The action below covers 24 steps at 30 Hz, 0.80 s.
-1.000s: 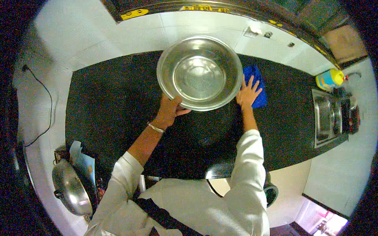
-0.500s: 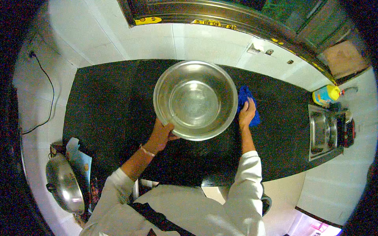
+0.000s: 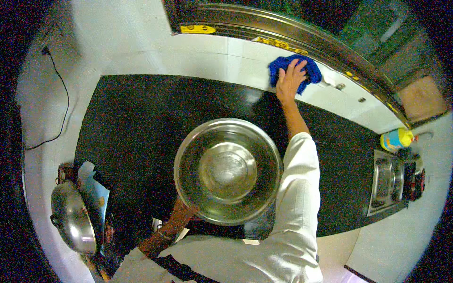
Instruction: The person wipes a kitchen countertop and backsplash with a blue cloth. They move a metal bowl to clean underneath it, then wipe the stovetop area. Finally, they open a yellow plastic container and wipe its interior and lid with the cloth.
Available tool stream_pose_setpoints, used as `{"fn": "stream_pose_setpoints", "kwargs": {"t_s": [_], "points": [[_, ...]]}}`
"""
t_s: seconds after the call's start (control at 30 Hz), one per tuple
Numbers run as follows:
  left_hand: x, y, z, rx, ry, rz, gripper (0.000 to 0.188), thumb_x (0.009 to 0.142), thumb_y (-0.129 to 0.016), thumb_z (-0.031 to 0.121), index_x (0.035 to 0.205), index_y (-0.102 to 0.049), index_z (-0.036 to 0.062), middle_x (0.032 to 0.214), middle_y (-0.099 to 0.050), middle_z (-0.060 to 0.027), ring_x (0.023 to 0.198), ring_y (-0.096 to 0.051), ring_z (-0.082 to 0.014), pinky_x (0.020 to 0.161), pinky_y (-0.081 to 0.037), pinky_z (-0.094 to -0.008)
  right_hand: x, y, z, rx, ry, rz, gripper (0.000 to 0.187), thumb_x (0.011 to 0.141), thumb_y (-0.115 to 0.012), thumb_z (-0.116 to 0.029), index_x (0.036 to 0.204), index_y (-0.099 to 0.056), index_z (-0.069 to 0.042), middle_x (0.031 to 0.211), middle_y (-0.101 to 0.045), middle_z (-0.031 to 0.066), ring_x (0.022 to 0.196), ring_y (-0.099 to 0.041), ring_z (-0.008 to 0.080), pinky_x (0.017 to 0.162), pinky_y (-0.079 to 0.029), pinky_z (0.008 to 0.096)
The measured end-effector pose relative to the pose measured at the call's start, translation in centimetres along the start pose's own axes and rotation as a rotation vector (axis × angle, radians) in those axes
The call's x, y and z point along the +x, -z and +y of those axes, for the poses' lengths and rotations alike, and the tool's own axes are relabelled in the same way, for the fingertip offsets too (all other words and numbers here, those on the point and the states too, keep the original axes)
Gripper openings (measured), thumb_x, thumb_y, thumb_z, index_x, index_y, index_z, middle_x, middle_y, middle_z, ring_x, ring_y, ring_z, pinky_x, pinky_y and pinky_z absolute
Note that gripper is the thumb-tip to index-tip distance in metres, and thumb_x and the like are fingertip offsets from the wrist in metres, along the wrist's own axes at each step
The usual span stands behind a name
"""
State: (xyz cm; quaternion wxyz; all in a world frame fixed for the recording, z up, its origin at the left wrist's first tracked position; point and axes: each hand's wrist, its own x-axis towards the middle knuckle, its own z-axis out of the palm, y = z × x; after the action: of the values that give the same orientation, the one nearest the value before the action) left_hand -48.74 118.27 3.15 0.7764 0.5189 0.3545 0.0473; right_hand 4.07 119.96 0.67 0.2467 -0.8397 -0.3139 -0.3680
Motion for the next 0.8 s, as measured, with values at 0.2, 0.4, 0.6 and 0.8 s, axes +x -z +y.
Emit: {"fn": "stream_pose_setpoints", "kwargs": {"t_s": [0.2, 0.4, 0.6, 0.8], "points": [[0.0, 1.8, -1.6, 0.101, 0.093, 0.012, 0.052, 0.090, -0.053, 0.022, 0.134, -0.029, 0.0073, 0.118, -0.051, -0.0104, 0.097, -0.058, -0.0194, 0.081, -0.053, -0.0368, 3.7, 0.7, -12.1, 0.009, 0.583, -0.578, 0.059, 0.087, -0.035, -0.008, 0.142, -0.028, -0.026, 0.133, -0.047, 0.0060, 0.110, -0.050, 0.0296, 0.103, -0.028, 0.0495], [3.2, 4.9, 0.9, 0.158, -0.350, 0.406, 0.046, 0.096, -0.045, 0.028, 0.134, -0.039, 0.0020, 0.112, -0.059, -0.0095, 0.098, -0.057, -0.0153, 0.087, -0.044, -0.0295, 4.8, -2.7, -13.1, 0.217, 0.952, -0.392, 0.057, 0.085, -0.050, -0.011, 0.139, -0.035, -0.021, 0.143, -0.035, -0.0002, 0.133, -0.030, 0.0216, 0.111, -0.022, 0.0421], [10.0, 10.1, 2.2, 1.243, -0.351, 0.558, 0.072, 0.087, -0.054, 0.040, 0.145, -0.019, 0.0143, 0.146, -0.009, -0.0294, 0.135, -0.002, -0.0471, 0.107, -0.005, -0.0583, 3.3, 3.2, 1.3, -0.244, 0.570, -0.291, 0.041, 0.084, -0.056, -0.042, 0.120, -0.056, -0.025, 0.112, -0.061, 0.0029, 0.117, -0.045, 0.0260, 0.101, -0.029, 0.0498], [11.6, 10.8, 0.8, 1.545, -0.163, 0.453, 0.074, 0.087, -0.050, 0.047, 0.146, -0.016, 0.0182, 0.147, 0.002, -0.0314, 0.135, 0.002, -0.0480, 0.103, 0.001, -0.0647, 1.7, 2.9, 7.0, -0.384, 0.351, -0.239, 0.046, 0.087, -0.048, -0.052, 0.123, -0.055, -0.025, 0.102, -0.066, 0.0093, 0.109, -0.051, 0.0374, 0.103, -0.021, 0.0585]]}}
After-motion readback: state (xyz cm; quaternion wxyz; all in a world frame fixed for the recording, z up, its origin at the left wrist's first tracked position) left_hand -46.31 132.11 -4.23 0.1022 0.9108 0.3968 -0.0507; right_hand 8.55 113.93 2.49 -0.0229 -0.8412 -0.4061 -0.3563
